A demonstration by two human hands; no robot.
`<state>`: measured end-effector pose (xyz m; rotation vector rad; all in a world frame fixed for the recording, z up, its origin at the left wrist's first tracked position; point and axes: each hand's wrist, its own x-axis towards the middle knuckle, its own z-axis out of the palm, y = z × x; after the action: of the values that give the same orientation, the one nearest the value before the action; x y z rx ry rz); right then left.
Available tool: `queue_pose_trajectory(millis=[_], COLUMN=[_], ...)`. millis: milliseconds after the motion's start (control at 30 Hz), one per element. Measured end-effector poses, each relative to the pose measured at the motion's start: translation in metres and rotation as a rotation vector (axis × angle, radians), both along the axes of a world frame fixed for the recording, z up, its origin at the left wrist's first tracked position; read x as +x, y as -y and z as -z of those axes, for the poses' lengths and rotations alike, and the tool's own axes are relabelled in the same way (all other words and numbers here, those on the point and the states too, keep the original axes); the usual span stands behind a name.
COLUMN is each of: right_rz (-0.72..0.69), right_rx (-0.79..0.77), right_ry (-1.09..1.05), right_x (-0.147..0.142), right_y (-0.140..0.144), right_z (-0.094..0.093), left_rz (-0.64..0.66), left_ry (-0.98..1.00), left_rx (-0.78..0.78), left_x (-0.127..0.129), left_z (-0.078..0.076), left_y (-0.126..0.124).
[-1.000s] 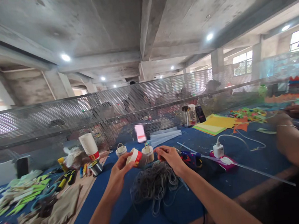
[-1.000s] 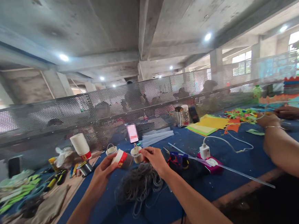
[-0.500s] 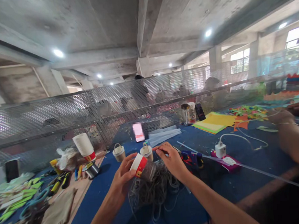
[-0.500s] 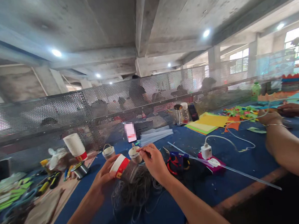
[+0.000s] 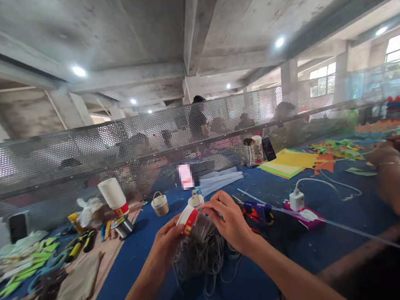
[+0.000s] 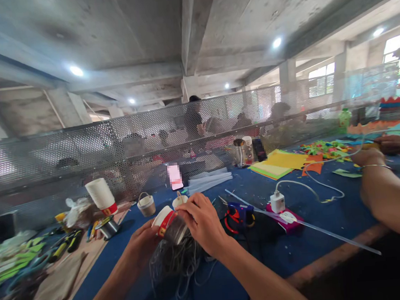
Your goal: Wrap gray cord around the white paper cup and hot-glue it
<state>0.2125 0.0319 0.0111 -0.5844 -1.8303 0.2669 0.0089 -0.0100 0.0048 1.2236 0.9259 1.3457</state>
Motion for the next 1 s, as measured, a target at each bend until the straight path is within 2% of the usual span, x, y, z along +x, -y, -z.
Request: queue_pose_trajectory(millis=[133,300,400,533,700,867,1000], right_rz=[-0.009,-0.165,-0.171,-0.168,-0.248,-0.358,-0.500], right_rx=[-0.037,-0.198,-0.296,-0.353,-0.475,-0.561,-0.791], right_ry=[0.000,-0.151,-0.207,-0.214,-0.215,-0.352,-0.441], right_x=[0.000,-0.003,-0.005,-0.005,-0.006,-0.009,-0.012], right_y=[0.002,-0.004,-0.010,-0.012,-0.015,-0.020,-0.017], right_z=[-0.002,-0.001,0.001,0.002,0.002,0.005,0.008], left_rz=[-0.029,-0.090,-0.142,-0.182,-0.211,-0.252,-0.302], left_ry=[0.015,0.048,0.063,0.057,0.040,-0.092,-0.245], left_rx=[0.017,0.017,0.010,0.007,-0.021,0.092,0.197], left_x=[0.003,0.002,0.000,-0.002,-0.005,-0.008,-0.005], left_z=[-0.005,-0.003,-0.002,-0.004,-0.004,-0.005,-0.010], left_y=[0.004,0.003,0.003,0.003,0.004,0.000,0.003])
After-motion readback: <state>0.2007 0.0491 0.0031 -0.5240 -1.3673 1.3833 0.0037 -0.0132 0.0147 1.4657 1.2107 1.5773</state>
